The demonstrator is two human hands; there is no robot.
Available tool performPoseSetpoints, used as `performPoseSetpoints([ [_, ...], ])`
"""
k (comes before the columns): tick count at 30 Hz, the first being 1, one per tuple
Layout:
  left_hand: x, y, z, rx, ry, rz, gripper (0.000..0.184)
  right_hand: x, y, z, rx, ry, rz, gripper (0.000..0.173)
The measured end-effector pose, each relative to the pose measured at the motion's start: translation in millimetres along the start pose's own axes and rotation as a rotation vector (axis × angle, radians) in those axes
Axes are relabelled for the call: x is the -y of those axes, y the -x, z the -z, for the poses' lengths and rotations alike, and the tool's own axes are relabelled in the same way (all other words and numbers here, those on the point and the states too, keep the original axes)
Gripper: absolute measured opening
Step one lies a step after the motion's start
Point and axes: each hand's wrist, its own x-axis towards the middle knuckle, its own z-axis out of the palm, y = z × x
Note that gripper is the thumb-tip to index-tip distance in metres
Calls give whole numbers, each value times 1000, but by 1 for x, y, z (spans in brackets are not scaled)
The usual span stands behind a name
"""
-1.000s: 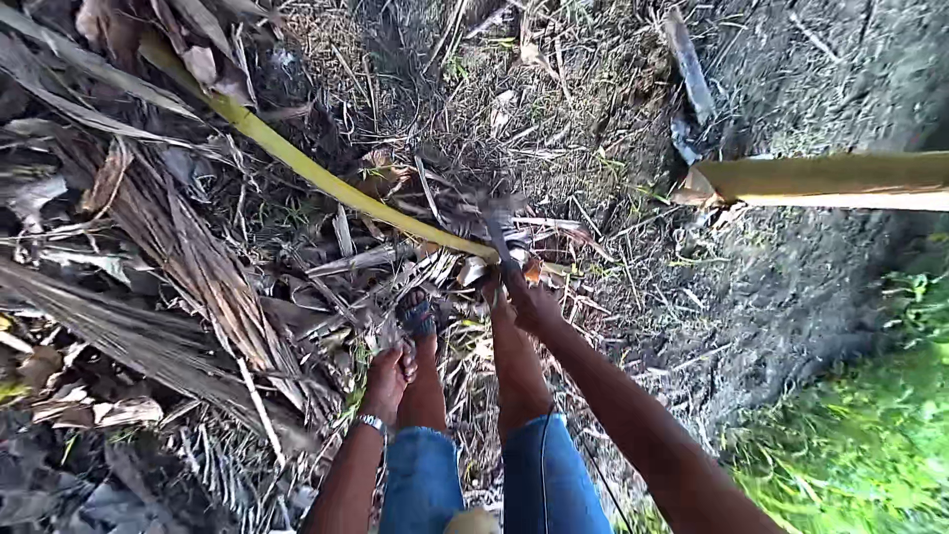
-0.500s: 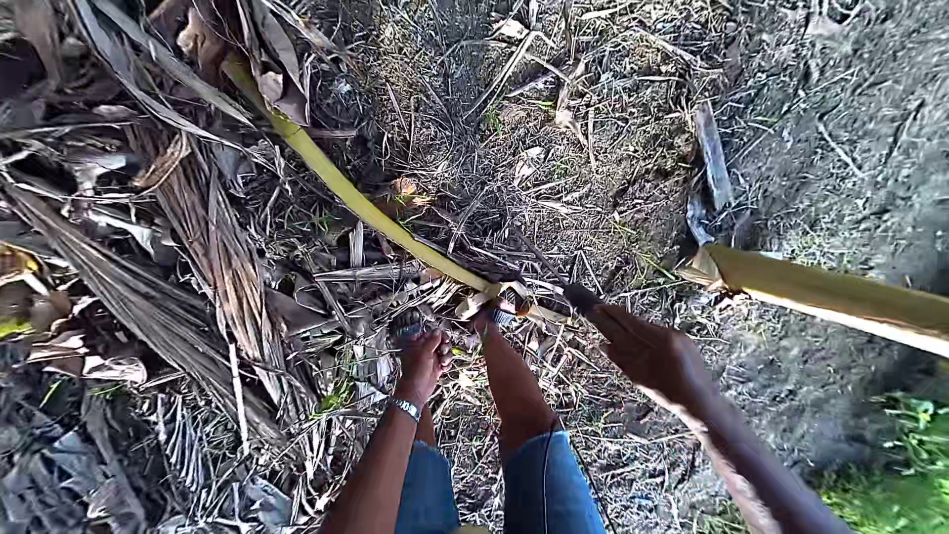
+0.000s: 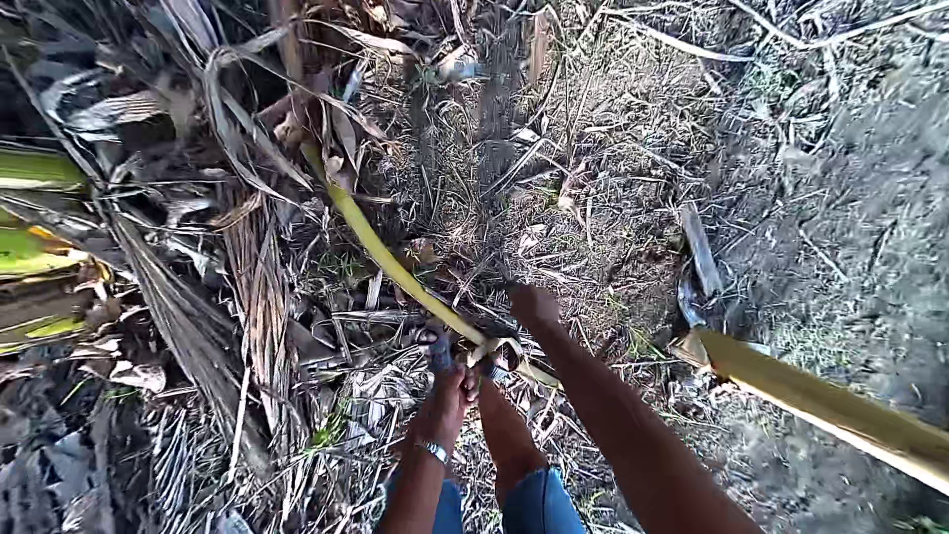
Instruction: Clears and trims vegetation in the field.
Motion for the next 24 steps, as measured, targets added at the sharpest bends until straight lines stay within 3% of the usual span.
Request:
performPoseSetpoints([
  [4,-11,-6,-24,42,154,99,28,0,-3,-9,23,-4,-11,38],
  [8,-31,-22,-40,124,300,227,30,-6,-13,9,43,-2,-5,39],
  [12,-42,-33,-44,245,282,259,34,-24,-34,57,111,-93,52,37],
  [16,-31,-46,-35,260,239,286,30,-52,-105,111,118,-194,78,40],
  [21,-19,-66,-36,169,152,235,23,-21,-188,206,-29,244,77,64],
  [24,-24,-73,-47,122,57,254,21,2,-223,227,-15,372,198,65],
])
